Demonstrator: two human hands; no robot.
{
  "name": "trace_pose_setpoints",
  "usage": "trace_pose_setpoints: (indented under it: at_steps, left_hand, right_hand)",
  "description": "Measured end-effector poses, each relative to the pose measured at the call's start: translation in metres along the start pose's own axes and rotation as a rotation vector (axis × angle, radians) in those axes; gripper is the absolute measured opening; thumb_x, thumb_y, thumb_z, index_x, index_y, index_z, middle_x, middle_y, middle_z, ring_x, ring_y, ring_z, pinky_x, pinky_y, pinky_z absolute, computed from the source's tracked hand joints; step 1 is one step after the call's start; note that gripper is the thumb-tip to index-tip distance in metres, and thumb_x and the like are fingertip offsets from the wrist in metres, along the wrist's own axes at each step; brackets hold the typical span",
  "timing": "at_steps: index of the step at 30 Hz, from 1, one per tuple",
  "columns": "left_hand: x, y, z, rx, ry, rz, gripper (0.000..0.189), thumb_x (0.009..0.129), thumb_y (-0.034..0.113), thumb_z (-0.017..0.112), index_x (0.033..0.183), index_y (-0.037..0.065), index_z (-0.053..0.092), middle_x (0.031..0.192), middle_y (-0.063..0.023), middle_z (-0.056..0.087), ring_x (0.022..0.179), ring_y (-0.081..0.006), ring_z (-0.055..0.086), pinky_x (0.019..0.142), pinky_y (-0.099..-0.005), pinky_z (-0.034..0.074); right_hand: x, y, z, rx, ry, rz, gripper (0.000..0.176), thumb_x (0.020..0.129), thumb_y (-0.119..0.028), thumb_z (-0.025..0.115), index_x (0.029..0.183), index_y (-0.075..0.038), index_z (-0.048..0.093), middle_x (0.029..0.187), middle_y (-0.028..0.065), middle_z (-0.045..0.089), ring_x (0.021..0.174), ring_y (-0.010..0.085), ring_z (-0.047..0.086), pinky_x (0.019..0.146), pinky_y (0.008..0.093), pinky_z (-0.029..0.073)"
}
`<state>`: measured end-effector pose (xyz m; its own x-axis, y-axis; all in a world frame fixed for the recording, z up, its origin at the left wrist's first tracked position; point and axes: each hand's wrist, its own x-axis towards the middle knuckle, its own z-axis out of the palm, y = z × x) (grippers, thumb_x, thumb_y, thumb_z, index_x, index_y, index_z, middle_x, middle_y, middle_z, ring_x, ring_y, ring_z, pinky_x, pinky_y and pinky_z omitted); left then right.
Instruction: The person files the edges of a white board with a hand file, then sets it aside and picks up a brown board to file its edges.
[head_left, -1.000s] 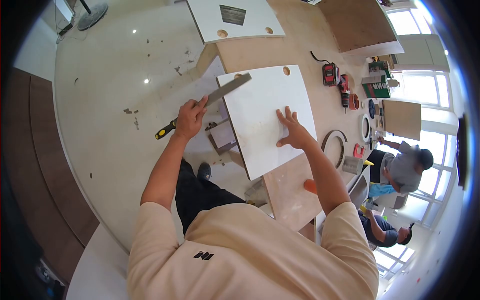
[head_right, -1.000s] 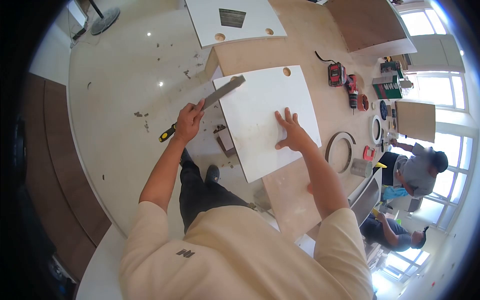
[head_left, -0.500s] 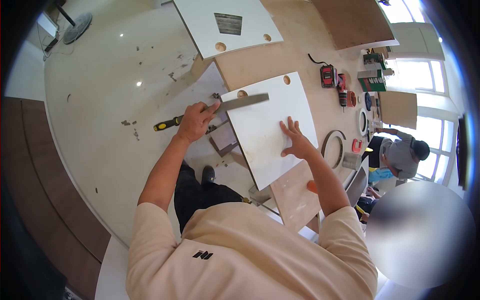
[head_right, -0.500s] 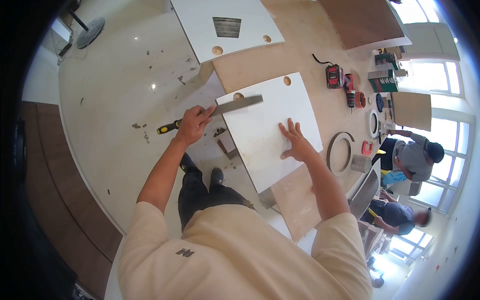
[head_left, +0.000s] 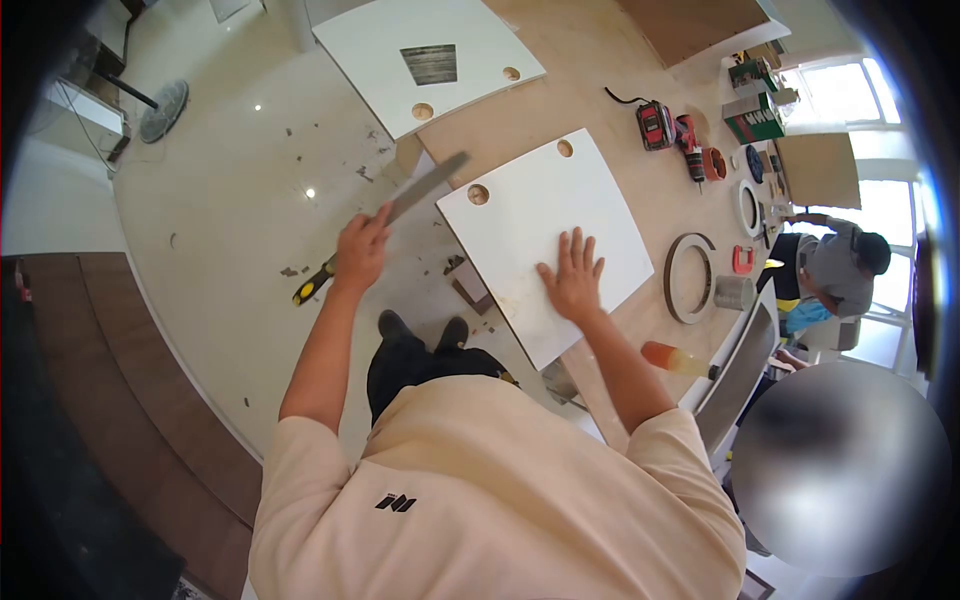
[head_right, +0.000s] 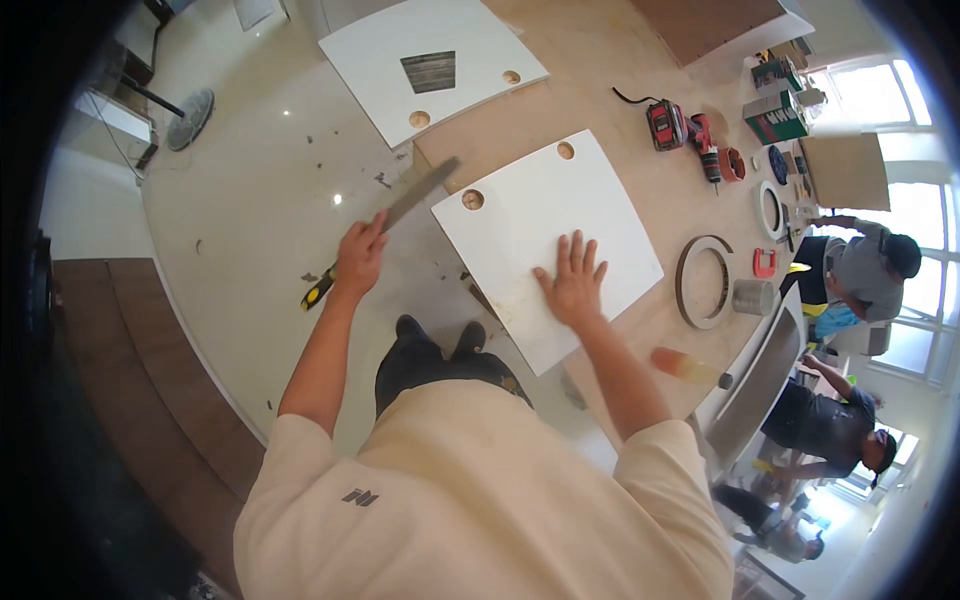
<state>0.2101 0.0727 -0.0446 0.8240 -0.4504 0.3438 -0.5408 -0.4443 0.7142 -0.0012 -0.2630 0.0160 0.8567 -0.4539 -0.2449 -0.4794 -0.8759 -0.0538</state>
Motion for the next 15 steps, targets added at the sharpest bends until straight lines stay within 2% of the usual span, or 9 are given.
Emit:
trace_pose_setpoints:
  at_steps: [1, 3, 5, 7, 9, 11, 13, 15]
  left_hand:
    - [-0.008, -0.002, -0.017, 0.012, 0.000, -0.055, 0.053, 0.089, 0.007, 0.068, 0.139, 0.022, 0.060, 0.081, -0.0101, 0.054, 0.072, -0.0293, 0.054, 0.067, -0.0392, 0.046]
    - [-0.026, -0.007, -0.049, 0.016, 0.001, -0.134, 0.053, 0.092, 0.005, 0.066, 0.142, 0.019, 0.058, 0.083, -0.0101, 0.054, 0.072, -0.0272, 0.054, 0.069, -0.0367, 0.047]
    - [-0.046, -0.010, -0.071, 0.005, -0.024, -0.186, 0.053, 0.093, 0.005, 0.065, 0.144, 0.017, 0.056, 0.085, -0.0095, 0.054, 0.073, -0.0247, 0.053, 0.069, -0.0346, 0.047]
    - [-0.057, -0.013, -0.086, -0.003, -0.054, -0.223, 0.052, 0.094, 0.004, 0.064, 0.145, 0.014, 0.054, 0.087, -0.0091, 0.054, 0.075, -0.0229, 0.053, 0.071, -0.0332, 0.047]
    - [-0.062, -0.025, -0.091, -0.005, -0.067, -0.213, 0.051, 0.096, 0.003, 0.062, 0.145, 0.010, 0.053, 0.090, -0.0100, 0.055, 0.078, -0.0225, 0.053, 0.073, -0.0327, 0.047]
    - [-0.052, -0.038, -0.099, -0.068, -0.079, -0.211, 0.049, 0.097, 0.003, 0.060, 0.145, 0.006, 0.052, 0.093, -0.0108, 0.056, 0.080, -0.0221, 0.053, 0.075, -0.0322, 0.047]
    - [-0.034, -0.039, -0.105, -0.203, -0.111, -0.236, 0.047, 0.098, 0.002, 0.058, 0.145, 0.002, 0.051, 0.095, -0.0113, 0.056, 0.083, -0.0219, 0.053, 0.077, -0.0317, 0.046]
    - [-0.015, -0.047, -0.122, -0.127, -0.168, -0.104, 0.046, 0.099, 0.002, 0.057, 0.144, 0.001, 0.051, 0.097, -0.0110, 0.056, 0.083, -0.0207, 0.052, 0.078, -0.0311, 0.046]
  right_hand:
    - [-0.009, -0.022, -0.002, 0.013, 0.003, 0.007, 0.087, 0.098, -0.062, 0.045, 0.158, -0.004, 0.024, 0.168, 0.0179, 0.009, 0.154, 0.0400, 0.004, 0.118, 0.0670, 0.004]
    - [-0.017, -0.063, -0.004, 0.014, 0.014, -0.007, 0.087, 0.097, -0.062, 0.047, 0.158, -0.004, 0.025, 0.167, 0.0179, 0.010, 0.154, 0.0400, 0.005, 0.119, 0.0647, 0.004]
    - [-0.017, -0.098, -0.005, 0.082, 0.077, -0.103, 0.089, 0.096, -0.063, 0.047, 0.157, -0.001, 0.026, 0.167, 0.0186, 0.012, 0.154, 0.0391, 0.005, 0.121, 0.0608, 0.004]
    - [-0.004, -0.136, -0.006, 0.118, 0.081, -0.176, 0.090, 0.094, -0.060, 0.053, 0.156, 0.000, 0.028, 0.166, 0.0190, 0.014, 0.154, 0.0384, 0.008, 0.123, 0.0576, 0.006]
    - [0.012, -0.175, -0.008, 0.165, 0.049, -0.310, 0.086, 0.096, -0.054, 0.055, 0.155, 0.002, 0.026, 0.165, 0.0204, 0.017, 0.154, 0.0371, 0.012, 0.123, 0.0565, 0.009]
    - [0.031, -0.212, -0.001, 0.164, 0.027, -0.405, 0.081, 0.096, -0.045, 0.059, 0.154, 0.002, 0.029, 0.165, 0.0180, 0.019, 0.154, 0.0346, 0.014, 0.123, 0.0551, 0.012]
    - [0.050, -0.239, 0.027, 0.302, 0.051, -0.607, 0.075, 0.095, -0.039, 0.062, 0.153, -0.001, 0.033, 0.165, 0.0146, 0.021, 0.153, 0.0323, 0.017, 0.123, 0.0532, 0.016]
    - [0.047, -0.253, -0.005, 0.262, 0.245, -0.477, 0.074, 0.093, -0.038, 0.064, 0.152, -0.003, 0.035, 0.164, 0.0128, 0.025, 0.152, 0.0312, 0.021, 0.124, 0.0521, 0.016]
